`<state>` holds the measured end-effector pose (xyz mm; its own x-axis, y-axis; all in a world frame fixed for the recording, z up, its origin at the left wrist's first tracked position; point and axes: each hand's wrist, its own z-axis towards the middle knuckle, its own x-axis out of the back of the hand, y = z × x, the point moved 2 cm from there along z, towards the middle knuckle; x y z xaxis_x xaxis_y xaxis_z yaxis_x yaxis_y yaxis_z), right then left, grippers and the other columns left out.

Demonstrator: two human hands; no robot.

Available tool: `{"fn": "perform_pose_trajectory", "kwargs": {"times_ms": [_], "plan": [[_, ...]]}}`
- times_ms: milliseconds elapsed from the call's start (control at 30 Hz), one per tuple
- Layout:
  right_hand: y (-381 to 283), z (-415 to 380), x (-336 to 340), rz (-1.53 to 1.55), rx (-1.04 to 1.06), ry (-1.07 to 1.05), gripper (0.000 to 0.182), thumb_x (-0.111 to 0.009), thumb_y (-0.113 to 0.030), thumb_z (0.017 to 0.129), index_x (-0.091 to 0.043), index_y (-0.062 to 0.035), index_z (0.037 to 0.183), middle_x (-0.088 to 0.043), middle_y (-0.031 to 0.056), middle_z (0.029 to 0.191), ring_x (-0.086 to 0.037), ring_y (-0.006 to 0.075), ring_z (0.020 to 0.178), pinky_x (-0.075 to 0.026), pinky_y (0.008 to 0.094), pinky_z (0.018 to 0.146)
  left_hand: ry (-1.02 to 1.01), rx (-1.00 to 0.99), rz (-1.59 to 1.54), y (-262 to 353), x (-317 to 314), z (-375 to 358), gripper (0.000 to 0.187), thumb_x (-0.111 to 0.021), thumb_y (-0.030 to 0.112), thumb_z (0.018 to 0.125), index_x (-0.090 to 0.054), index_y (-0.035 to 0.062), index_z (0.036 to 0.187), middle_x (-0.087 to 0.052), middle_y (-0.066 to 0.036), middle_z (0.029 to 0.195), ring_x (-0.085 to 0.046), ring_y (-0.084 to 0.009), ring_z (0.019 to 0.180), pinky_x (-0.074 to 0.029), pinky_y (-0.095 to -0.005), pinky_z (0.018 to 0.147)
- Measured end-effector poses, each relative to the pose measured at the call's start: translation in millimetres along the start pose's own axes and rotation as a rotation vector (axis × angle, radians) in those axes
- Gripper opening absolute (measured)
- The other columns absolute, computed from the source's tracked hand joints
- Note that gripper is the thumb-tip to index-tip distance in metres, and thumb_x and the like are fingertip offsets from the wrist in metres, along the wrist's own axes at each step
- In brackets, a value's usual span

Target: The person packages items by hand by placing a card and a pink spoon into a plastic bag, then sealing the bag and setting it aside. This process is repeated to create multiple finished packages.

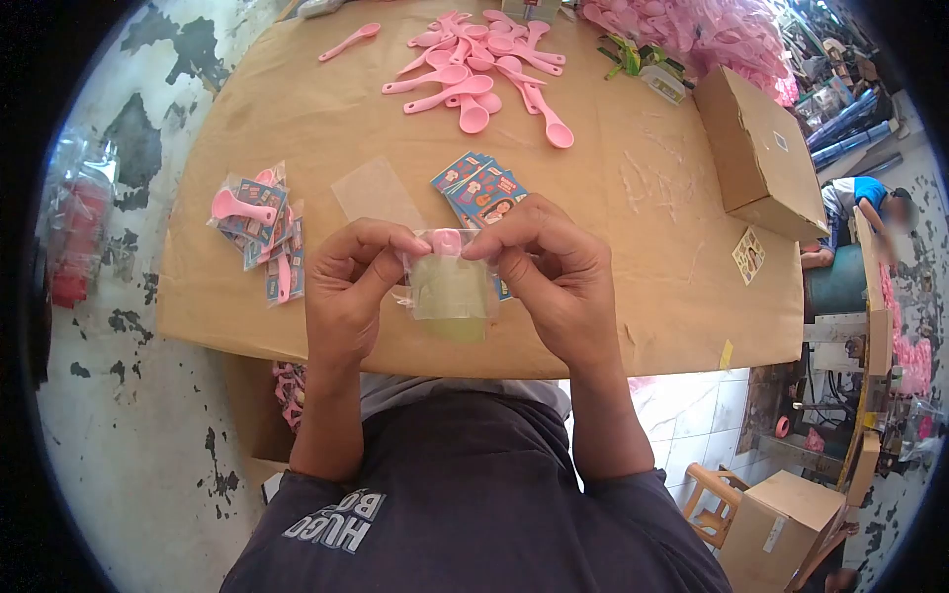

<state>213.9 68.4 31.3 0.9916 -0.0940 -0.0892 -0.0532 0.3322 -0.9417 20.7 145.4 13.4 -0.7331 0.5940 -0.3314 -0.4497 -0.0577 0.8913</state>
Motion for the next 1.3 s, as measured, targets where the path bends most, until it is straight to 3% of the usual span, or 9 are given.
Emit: {"fn": "perform_pose_trajectory", "kwargs": {"times_ms": [133,333,467,600,833,933,1067,1133,1300], "plan": [[-7,-3,-4,-0.029,0.014,0.02,0.016,-0.057,0.009,0.094,-0.071,0.0029,0.1,-0.062,0.0059,0.097,-0.06,0.0122,0.089,-0.045,0.0244,0.08,0.032,0.039,-0.006,4,-2,-2,0.009,-0.059,0.0,0.098,-0.067,-0.0009,0.099,-0.073,-0.01,0.1,-0.067,-0.0134,0.094,-0.052,-0.0283,0.084],[-21,-2,-12,-0.002,0.015,-0.043,0.014,-0.057,0.005,0.094,-0.07,0.0051,0.098,-0.064,0.0088,0.101,-0.06,0.013,0.092,-0.046,0.0255,0.082,0.045,0.103,-0.284,9,3,-3,0.01,-0.058,0.0,0.099,-0.064,-0.0025,0.106,-0.071,-0.006,0.089,-0.068,-0.0105,0.088,-0.055,-0.0251,0.083],[-21,2,-23,-0.1,0.022,-0.021,0.008,-0.064,0.006,0.092,-0.069,0.0035,0.099,-0.064,0.0067,0.102,-0.06,0.0076,0.088,-0.045,0.0213,0.076,0.074,0.057,-0.085,4,10,-7,0.01,-0.062,0.003,0.099,-0.063,-0.0014,0.109,-0.072,-0.007,0.09,-0.068,-0.0086,0.088,-0.054,-0.0229,0.08],[-11,-5,-27,-0.101,-0.043,0.104,0.021,-0.072,0.005,0.091,-0.063,0.0009,0.109,-0.063,0.0029,0.103,-0.059,0.0029,0.084,-0.044,0.0166,0.069,0.124,0.088,-0.068,8,2,-9,0.025,-0.067,0.008,0.1,-0.058,-0.0007,0.12,-0.075,-0.013,0.099,-0.068,-0.0082,0.09,-0.053,-0.0222,0.078],[-16,-1,-27,-0.044,0.003,0.165,0.035,-0.071,0.004,0.092,-0.055,-0.0017,0.123,-0.063,0.0024,0.1,-0.061,0.0053,0.087,-0.048,0.0186,0.074,0.079,0.15,-0.213,17,-7,-3,0.048,-0.067,0.007,0.098,-0.047,-0.0001,0.141,-0.075,-0.018,0.109,-0.071,-0.0148,0.097,-0.056,-0.0267,0.084],[-15,1,-25,0.008,0.013,0.181,0.036,-0.071,0.003,0.093,-0.053,-0.0009,0.124,-0.062,0.0028,0.1,-0.063,0.007,0.09,-0.05,0.0199,0.077,-0.056,0.204,-0.105,11,-7,-5,0.046,-0.068,0.007,0.098,-0.05,-0.0018,0.14,-0.074,-0.016,0.112,-0.071,-0.0153,0.1,-0.055,-0.0272,0.088],[-10,2,-28,-0.069,-0.01,0.2,0.047,-0.076,0.0,0.089,-0.051,-0.0016,0.13,-0.059,0.0004,0.099,-0.054,0.0023,0.078,-0.045,0.0171,0.067,-0.049,0.256,-0.086,6,-3,-6,0.039,-0.07,0.004,0.096,-0.058,-0.0038,0.132,-0.074,-0.015,0.112,-0.07,-0.0152,0.103,-0.054,-0.0272,0.091],[-3,0,-28,-0.129,-0.084,0.111,0.055,-0.08,-0.003,0.086,-0.051,-0.0035,0.134,-0.055,-0.002,0.1,-0.041,-0.0007,0.068,-0.035,0.015,0.058,-0.012,0.208,-0.093,10,-1,-6,0.032,-0.069,0.002,0.096,-0.061,-0.0033,0.126,-0.075,-0.013,0.11,-0.068,-0.0123,0.102,-0.054,-0.0258,0.088],[2,-7,-21,-0.203,-0.191,0.034,0.044,-0.078,-0.003,0.088,-0.058,-0.0029,0.127,-0.056,-0.0027,0.1,-0.04,-0.0009,0.067,-0.034,0.0149,0.059,0.091,0.001,-0.097,17,20,-5,0.031,-0.068,-0.003,0.094,-0.062,-0.0031,0.124,-0.074,-0.013,0.113,-0.069,-0.0135,0.103,-0.055,-0.0272,0.09]]}}
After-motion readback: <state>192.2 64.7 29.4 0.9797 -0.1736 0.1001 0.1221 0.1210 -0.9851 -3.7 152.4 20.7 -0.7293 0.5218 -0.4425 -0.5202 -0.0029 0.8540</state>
